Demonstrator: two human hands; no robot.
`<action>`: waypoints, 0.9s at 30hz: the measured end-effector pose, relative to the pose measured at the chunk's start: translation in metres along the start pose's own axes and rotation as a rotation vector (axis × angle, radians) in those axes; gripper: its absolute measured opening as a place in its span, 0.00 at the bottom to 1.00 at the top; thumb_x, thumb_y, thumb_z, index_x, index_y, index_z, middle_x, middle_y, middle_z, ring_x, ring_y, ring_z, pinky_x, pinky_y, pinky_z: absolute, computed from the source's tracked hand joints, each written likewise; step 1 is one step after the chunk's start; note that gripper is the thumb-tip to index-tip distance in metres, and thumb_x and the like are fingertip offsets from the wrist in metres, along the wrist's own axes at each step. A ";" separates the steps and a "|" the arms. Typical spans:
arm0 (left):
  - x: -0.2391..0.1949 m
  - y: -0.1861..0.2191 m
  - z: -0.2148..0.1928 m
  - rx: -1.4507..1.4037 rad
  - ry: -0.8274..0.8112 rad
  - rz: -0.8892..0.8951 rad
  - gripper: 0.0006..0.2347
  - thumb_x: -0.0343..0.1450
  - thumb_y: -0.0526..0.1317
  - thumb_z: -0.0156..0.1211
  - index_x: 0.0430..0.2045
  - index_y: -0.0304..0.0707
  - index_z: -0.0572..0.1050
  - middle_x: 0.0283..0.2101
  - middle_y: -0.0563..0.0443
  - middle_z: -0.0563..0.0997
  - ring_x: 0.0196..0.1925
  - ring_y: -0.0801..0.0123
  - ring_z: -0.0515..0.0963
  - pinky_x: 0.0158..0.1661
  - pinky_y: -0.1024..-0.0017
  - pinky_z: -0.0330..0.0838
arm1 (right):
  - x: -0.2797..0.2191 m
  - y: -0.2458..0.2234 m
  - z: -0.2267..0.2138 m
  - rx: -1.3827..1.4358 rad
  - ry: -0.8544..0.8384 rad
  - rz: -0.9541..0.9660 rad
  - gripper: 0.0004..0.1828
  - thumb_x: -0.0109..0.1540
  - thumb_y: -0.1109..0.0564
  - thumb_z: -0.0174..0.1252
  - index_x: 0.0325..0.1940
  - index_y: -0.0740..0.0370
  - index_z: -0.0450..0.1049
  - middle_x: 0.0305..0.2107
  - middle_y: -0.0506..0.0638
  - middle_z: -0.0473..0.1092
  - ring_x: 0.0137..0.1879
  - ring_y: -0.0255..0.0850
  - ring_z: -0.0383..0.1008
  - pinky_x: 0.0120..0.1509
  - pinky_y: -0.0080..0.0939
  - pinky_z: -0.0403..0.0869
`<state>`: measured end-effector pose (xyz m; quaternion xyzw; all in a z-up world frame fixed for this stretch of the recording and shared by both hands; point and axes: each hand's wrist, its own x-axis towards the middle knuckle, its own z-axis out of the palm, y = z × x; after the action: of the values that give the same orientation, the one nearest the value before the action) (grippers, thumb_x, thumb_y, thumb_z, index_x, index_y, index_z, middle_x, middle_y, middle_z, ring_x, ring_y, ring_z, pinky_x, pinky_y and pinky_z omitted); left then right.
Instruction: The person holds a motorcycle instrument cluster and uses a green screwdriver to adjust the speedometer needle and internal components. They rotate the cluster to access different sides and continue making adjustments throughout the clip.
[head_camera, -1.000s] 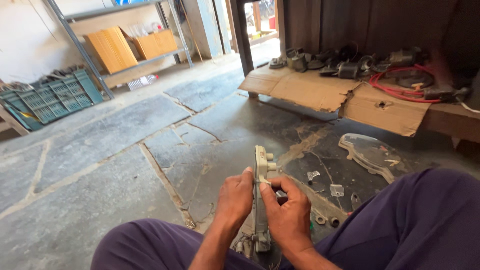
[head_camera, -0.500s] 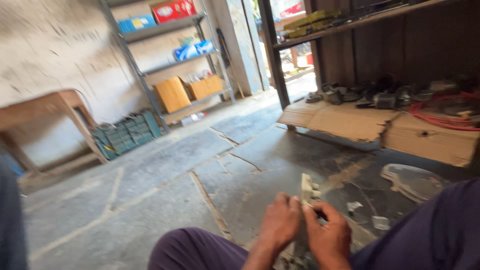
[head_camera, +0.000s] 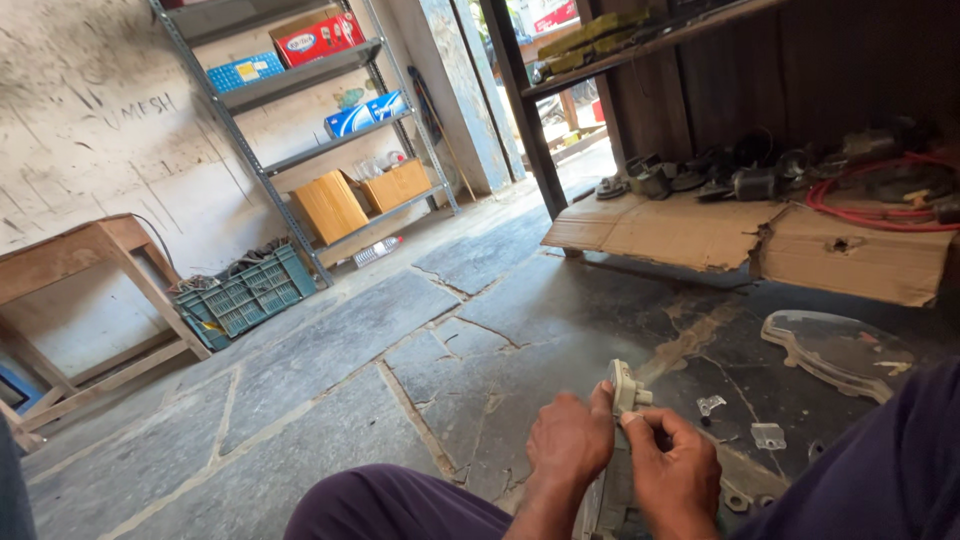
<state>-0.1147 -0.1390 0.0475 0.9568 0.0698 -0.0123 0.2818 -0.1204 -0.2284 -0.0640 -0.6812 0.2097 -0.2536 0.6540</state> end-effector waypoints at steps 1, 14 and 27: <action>0.001 0.000 0.003 -0.024 0.003 0.049 0.26 0.74 0.60 0.46 0.46 0.33 0.76 0.52 0.30 0.79 0.59 0.40 0.76 0.60 0.50 0.68 | 0.002 0.004 0.002 -0.012 0.011 -0.027 0.15 0.58 0.47 0.65 0.38 0.60 0.83 0.25 0.53 0.80 0.33 0.42 0.79 0.42 0.43 0.74; 0.026 0.012 0.011 0.122 0.057 0.190 0.25 0.77 0.56 0.39 0.39 0.32 0.80 0.44 0.28 0.81 0.50 0.36 0.80 0.54 0.47 0.70 | 0.014 -0.004 0.019 0.296 -0.034 -0.014 0.12 0.62 0.54 0.62 0.37 0.67 0.81 0.25 0.46 0.73 0.32 0.31 0.67 0.36 0.35 0.67; 0.057 0.056 -0.002 0.178 0.078 0.058 0.30 0.75 0.61 0.42 0.39 0.29 0.81 0.44 0.28 0.81 0.52 0.37 0.80 0.55 0.48 0.72 | 0.046 -0.033 0.016 0.407 -0.059 -0.076 0.12 0.63 0.55 0.60 0.39 0.68 0.80 0.29 0.46 0.75 0.35 0.30 0.72 0.39 0.32 0.70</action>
<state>-0.0504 -0.1774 0.0759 0.9795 0.0517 0.0271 0.1928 -0.0762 -0.2427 -0.0283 -0.5497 0.1089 -0.2951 0.7739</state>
